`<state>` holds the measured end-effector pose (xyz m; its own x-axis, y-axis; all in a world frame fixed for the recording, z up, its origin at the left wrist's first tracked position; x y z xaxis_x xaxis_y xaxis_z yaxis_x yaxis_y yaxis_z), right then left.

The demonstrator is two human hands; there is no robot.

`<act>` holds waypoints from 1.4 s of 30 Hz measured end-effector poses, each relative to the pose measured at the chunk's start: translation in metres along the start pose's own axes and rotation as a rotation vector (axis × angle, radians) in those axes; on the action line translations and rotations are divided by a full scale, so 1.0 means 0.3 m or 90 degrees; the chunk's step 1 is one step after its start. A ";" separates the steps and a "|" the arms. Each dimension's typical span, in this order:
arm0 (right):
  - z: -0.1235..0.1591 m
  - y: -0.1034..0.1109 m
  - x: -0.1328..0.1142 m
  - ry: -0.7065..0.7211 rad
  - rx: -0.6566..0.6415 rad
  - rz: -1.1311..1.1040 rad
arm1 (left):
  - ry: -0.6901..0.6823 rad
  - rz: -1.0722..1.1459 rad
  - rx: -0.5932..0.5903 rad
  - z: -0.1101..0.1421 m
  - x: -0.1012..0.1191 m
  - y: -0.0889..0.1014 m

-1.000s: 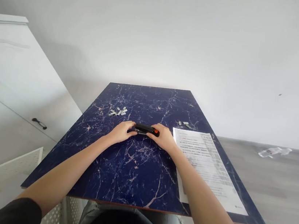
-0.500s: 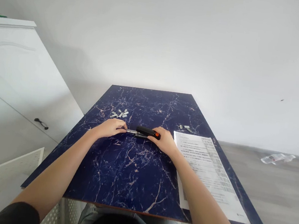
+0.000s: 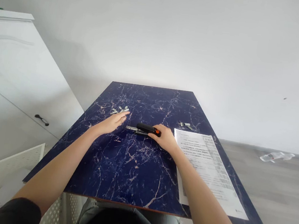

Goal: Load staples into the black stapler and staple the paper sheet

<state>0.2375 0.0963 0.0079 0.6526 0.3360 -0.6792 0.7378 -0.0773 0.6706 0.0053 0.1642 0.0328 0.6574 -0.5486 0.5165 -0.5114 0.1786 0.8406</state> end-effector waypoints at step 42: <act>0.000 -0.004 0.010 0.005 0.000 -0.009 | -0.067 -0.052 0.048 -0.018 0.088 -0.121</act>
<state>0.2385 0.0974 0.0050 0.6411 0.3440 -0.6861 0.7467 -0.0730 0.6611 0.0443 0.1478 0.0168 0.6392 -0.6423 0.4230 -0.5006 0.0699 0.8628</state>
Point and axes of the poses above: each hand's wrist, its own z-axis away from the middle knuckle, its own y-axis out of the back of the hand, x = y × z, the point moved 10 cm from there along -z, towards the middle knuckle, and after that the axes turned 7 degrees about -z, right-handed, at the moved point
